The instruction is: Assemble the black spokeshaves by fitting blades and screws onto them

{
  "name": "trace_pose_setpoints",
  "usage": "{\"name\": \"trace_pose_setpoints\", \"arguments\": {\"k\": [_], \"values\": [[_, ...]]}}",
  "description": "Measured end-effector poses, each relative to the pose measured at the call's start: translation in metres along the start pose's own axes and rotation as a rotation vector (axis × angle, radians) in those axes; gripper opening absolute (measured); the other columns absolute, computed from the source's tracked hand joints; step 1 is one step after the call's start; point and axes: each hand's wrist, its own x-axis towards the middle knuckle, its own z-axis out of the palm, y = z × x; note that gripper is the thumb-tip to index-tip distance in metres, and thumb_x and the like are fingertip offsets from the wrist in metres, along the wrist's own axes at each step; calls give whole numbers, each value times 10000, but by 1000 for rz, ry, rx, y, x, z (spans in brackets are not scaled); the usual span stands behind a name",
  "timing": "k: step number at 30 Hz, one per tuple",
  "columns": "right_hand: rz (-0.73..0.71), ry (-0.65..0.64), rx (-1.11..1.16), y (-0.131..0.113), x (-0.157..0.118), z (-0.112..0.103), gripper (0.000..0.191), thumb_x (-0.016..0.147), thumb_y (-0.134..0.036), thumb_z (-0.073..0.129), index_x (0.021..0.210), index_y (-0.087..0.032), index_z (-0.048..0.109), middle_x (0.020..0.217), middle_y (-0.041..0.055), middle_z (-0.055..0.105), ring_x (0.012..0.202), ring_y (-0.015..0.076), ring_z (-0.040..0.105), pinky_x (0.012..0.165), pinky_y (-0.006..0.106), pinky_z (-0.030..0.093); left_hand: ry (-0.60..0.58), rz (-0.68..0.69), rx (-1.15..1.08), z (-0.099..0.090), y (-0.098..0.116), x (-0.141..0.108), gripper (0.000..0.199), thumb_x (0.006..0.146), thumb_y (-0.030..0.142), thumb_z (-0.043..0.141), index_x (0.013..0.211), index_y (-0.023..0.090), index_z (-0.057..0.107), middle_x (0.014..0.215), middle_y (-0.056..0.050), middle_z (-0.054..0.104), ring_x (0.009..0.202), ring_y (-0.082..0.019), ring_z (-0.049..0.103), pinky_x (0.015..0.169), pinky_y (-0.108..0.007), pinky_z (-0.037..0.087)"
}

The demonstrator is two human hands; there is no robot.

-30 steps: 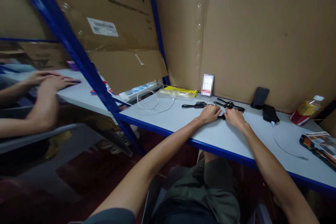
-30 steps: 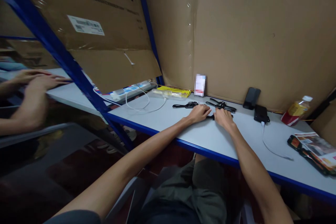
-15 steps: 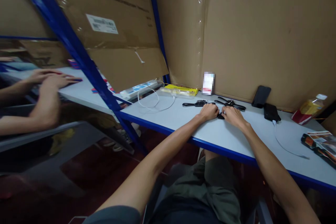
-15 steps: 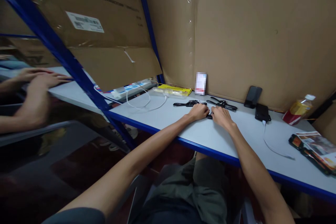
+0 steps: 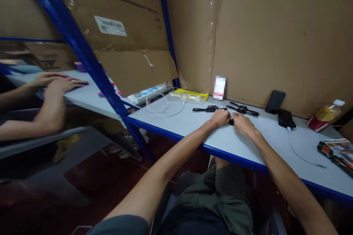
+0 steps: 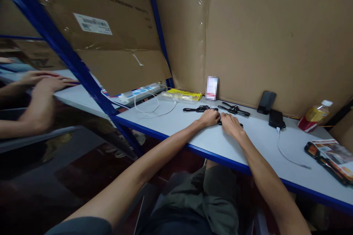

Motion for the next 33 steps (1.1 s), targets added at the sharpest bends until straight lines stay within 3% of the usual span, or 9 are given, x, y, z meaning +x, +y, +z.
{"name": "trace_pose_setpoints", "arguments": {"k": [33], "values": [[-101, 33, -50, 3, 1, 0, 346, 909, 0, 403, 1194, -69, 586, 1191, 199, 666, 1127, 277, 606, 933, 351, 418, -9, 66, -41, -1, -1, 0, 338, 958, 280, 478, 971, 151, 791, 1001, -193, 744, 990, -307, 709, 869, -363, 496]]}}
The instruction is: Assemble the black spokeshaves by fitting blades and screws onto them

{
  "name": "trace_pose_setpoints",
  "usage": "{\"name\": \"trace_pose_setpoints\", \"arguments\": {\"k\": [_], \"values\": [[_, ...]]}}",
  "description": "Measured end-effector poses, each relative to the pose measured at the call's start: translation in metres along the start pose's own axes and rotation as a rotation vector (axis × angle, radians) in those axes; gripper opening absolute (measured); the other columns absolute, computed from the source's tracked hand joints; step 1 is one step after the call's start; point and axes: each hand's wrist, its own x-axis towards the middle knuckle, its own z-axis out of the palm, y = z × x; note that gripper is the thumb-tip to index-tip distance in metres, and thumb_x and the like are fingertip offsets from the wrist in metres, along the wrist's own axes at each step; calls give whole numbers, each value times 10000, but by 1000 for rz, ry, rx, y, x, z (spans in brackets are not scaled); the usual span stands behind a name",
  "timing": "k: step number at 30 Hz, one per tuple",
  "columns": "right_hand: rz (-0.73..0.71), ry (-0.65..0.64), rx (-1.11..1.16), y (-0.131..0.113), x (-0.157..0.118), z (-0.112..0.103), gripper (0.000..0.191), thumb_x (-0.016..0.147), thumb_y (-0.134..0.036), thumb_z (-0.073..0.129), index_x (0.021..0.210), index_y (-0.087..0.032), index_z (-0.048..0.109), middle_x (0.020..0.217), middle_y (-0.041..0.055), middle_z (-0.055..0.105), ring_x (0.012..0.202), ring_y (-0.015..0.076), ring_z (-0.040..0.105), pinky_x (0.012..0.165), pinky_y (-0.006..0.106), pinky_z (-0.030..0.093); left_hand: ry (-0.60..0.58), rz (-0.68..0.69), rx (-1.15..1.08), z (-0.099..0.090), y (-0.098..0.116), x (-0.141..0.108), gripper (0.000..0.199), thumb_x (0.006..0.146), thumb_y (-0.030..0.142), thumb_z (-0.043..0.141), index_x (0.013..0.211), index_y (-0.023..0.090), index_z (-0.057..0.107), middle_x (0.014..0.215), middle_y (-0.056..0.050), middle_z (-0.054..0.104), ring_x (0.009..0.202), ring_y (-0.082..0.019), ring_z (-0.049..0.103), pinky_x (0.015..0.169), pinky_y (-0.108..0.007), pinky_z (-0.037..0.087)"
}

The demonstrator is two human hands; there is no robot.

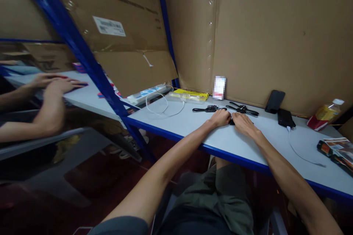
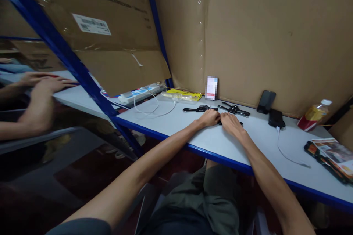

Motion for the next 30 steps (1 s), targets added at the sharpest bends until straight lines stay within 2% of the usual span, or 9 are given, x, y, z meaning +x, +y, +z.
{"name": "trace_pose_setpoints", "arguments": {"k": [6, 9, 12, 15, 18, 21, 25, 30], "values": [[-49, 47, 72, 4, -3, -3, 333, 883, -2, 443, 1123, -133, 633, 1146, 131, 696, 1094, 234, 611, 890, 301, 411, -18, -11, -4, 2, -1, 1, 287, 918, 277, 541, 972, 144, 790, 1023, -199, 742, 1000, -316, 707, 876, -367, 500], [11, 136, 104, 10, -3, -3, 313, 886, -28, 457, 1096, -168, 643, 1134, 103, 701, 1126, 227, 588, 877, 290, 409, 2, -13, -5, 1, -1, 0, 313, 937, 278, 507, 959, 145, 790, 1003, -199, 745, 992, -317, 711, 870, -374, 498], [106, 151, 123, 12, -1, -1, 202, 969, -196, 493, 1091, -180, 653, 1087, 105, 711, 1082, 240, 610, 842, 300, 425, 13, 7, 15, 0, 0, -1, 311, 932, 273, 503, 944, 154, 790, 989, -188, 750, 989, -311, 713, 852, -366, 497], [160, 107, 131, 10, 1, 2, 222, 990, -322, 532, 1079, -177, 674, 1069, 123, 719, 1009, 248, 645, 805, 303, 436, 14, 16, 25, -1, 1, -1, 299, 928, 286, 518, 925, 160, 790, 981, -183, 752, 980, -311, 716, 828, -360, 497], [146, 90, 151, 9, 3, 4, 200, 966, -211, 525, 1065, -175, 695, 1076, 115, 720, 1017, 230, 647, 809, 284, 431, 10, 0, 6, -2, 1, -1, 289, 928, 281, 529, 921, 161, 791, 985, -185, 754, 977, -309, 717, 837, -360, 493], [67, 96, 186, 10, 3, 4, 235, 933, -135, 514, 1009, -198, 727, 1086, 87, 712, 1073, 210, 623, 842, 261, 421, -3, -9, -8, -3, 2, -1, 287, 926, 288, 536, 939, 166, 795, 990, -182, 755, 980, -303, 717, 848, -352, 489], [53, 97, 163, 11, 1, -1, 223, 941, -206, 541, 919, -203, 763, 1103, 88, 706, 1112, 229, 603, 867, 275, 432, -4, -5, 25, -3, 2, -2, 315, 930, 281, 505, 949, 163, 797, 992, -180, 755, 984, -298, 715, 845, -346, 488], [111, 109, 58, 9, -1, -6, 313, 1002, -302, 504, 932, -168, 779, 1108, 145, 708, 1127, 271, 599, 863, 316, 461, 7, 7, 22, -4, 3, -3, 300, 929, 286, 509, 914, 166, 784, 976, -173, 755, 966, -303, 717, 818, -351, 484]]}}
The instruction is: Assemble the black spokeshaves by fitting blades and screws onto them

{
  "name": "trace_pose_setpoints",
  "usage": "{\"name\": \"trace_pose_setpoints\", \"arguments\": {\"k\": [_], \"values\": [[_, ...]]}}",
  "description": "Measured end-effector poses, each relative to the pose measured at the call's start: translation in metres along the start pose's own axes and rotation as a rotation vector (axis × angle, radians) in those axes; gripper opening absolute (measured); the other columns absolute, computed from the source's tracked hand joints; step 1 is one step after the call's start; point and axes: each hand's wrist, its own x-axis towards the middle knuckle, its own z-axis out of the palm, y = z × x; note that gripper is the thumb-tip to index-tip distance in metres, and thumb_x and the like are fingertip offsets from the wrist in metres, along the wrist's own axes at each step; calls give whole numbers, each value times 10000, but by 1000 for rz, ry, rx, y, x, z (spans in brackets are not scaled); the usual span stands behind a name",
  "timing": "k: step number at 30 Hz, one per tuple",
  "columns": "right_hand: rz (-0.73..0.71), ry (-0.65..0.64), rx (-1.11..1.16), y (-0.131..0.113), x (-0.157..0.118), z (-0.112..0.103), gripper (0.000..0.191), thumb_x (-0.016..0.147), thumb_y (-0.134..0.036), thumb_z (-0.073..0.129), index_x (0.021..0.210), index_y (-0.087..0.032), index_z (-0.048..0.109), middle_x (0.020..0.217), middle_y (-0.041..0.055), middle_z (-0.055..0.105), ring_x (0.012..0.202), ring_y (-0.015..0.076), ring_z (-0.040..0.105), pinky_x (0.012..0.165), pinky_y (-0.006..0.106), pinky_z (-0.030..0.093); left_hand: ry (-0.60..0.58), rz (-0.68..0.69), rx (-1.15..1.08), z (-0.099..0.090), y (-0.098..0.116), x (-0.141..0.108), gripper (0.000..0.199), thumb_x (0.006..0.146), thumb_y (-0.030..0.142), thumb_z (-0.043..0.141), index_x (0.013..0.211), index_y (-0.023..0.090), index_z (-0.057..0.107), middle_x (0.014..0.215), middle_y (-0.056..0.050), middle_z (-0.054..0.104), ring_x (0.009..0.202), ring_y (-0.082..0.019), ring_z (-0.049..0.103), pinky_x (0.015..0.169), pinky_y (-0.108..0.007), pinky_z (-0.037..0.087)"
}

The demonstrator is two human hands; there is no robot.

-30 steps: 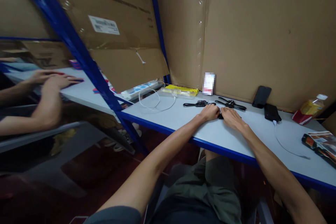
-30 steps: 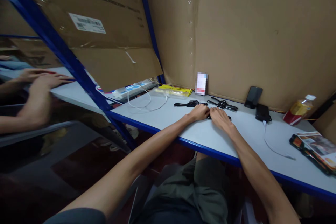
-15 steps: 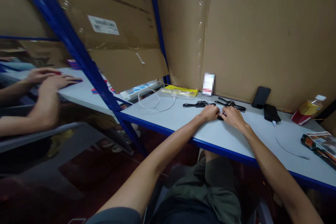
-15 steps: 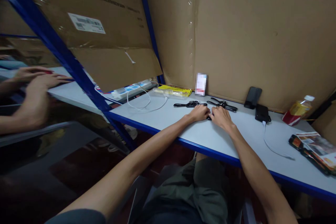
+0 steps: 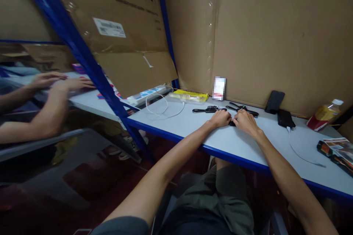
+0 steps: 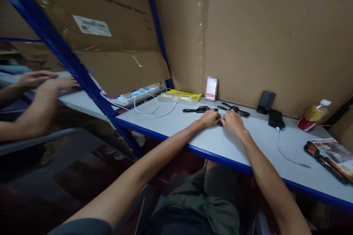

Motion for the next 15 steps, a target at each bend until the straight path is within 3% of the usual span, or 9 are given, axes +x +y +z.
{"name": "trace_pose_setpoints", "arguments": {"k": [6, 15], "values": [[84, -8, -27, 1, 1, 3, 295, 1015, -326, 513, 1026, -156, 754, 1140, 161, 705, 1118, 275, 617, 857, 321, 472, -19, -16, 11, 0, 0, 0, 318, 943, 297, 491, 936, 180, 786, 1003, -164, 754, 996, -282, 705, 842, -340, 479], [-4, -2, 101, -2, 3, 10, 244, 999, -310, 552, 1082, -185, 744, 1088, 118, 726, 1056, 238, 637, 856, 288, 448, -24, -16, -1, 4, -3, 3, 285, 922, 302, 544, 978, 182, 797, 1004, -166, 756, 995, -296, 713, 861, -346, 495]]}}
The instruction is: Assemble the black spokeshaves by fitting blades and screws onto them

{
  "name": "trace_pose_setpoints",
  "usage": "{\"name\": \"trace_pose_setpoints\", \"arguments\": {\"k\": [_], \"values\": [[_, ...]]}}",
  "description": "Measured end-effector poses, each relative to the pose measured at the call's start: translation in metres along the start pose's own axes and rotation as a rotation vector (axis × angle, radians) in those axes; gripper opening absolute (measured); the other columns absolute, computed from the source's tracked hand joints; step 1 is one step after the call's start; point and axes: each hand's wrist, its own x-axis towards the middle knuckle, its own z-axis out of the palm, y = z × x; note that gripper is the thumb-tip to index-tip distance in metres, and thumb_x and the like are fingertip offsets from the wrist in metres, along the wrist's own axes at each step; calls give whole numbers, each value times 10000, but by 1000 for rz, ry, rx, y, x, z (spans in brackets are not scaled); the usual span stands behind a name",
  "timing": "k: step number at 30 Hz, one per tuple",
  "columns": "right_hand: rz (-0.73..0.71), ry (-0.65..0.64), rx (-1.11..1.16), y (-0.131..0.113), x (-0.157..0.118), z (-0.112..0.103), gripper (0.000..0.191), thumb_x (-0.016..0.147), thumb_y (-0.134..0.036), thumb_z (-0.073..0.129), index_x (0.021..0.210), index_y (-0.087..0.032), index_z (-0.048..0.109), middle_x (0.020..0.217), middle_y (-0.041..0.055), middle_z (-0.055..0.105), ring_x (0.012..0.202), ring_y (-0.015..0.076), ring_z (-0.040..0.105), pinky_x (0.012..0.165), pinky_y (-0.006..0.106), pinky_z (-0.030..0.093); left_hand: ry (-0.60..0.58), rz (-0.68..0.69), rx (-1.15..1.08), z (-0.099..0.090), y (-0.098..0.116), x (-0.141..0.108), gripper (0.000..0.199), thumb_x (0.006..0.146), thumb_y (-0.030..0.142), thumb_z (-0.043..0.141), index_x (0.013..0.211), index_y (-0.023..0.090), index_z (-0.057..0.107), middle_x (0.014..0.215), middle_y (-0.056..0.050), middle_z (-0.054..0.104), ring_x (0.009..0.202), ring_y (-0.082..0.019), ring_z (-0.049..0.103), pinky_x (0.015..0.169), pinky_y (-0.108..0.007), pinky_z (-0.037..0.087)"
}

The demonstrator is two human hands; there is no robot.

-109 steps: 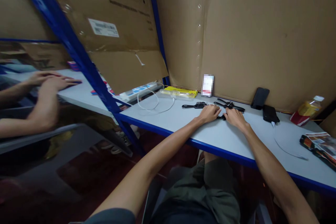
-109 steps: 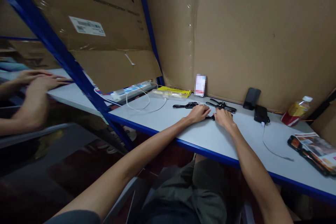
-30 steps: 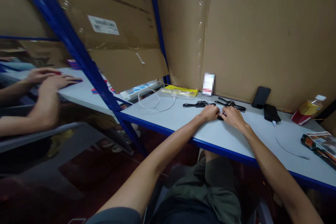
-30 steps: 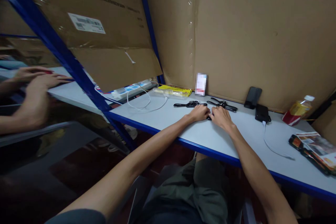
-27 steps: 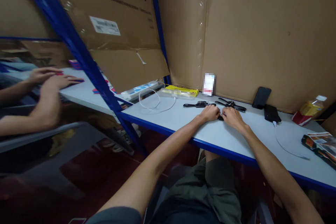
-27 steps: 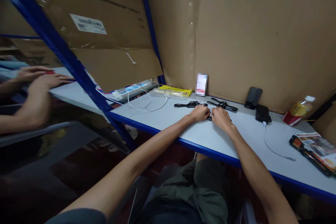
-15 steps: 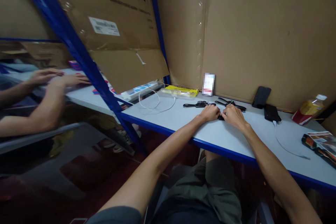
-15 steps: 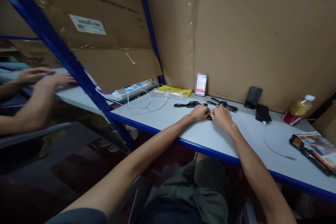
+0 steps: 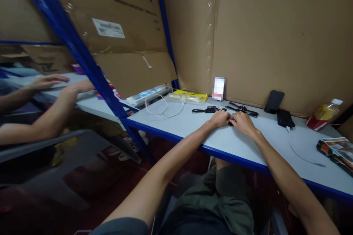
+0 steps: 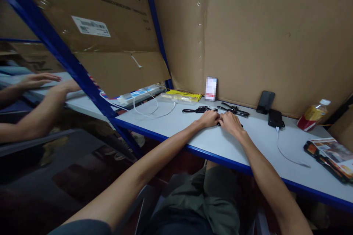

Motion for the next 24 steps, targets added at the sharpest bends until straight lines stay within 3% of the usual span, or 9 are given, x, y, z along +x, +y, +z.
{"name": "trace_pose_setpoints", "arguments": {"k": [6, 13, 20, 24], "values": [[-43, -4, -4, 2, -2, -9, 269, 997, -304, 537, 983, -214, 790, 1086, 102, 718, 1099, 242, 608, 855, 286, 439, 5, 12, -19, -1, 1, -1, 293, 920, 295, 533, 957, 172, 795, 988, -173, 752, 987, -309, 714, 858, -362, 493], [85, 11, -102, 4, -3, -9, 344, 1018, -348, 494, 982, -148, 771, 1099, 168, 716, 1055, 271, 635, 813, 311, 449, 15, 11, -1, -4, 3, -2, 329, 943, 304, 491, 942, 160, 787, 993, -180, 749, 995, -305, 706, 846, -356, 486], [-25, -11, 41, 2, -2, -7, 235, 969, -266, 551, 1006, -222, 778, 1034, 94, 735, 963, 208, 661, 741, 254, 397, 12, 7, -5, 1, -1, 1, 308, 926, 298, 514, 935, 161, 790, 979, -178, 751, 972, -304, 713, 818, -344, 481], [22, -61, 30, 3, -3, -9, 243, 958, -274, 551, 922, -216, 784, 936, 96, 755, 887, 221, 685, 682, 264, 381, 25, 18, 14, 2, -2, 1, 317, 930, 289, 497, 916, 157, 786, 960, -178, 750, 956, -305, 713, 799, -346, 475]]}}
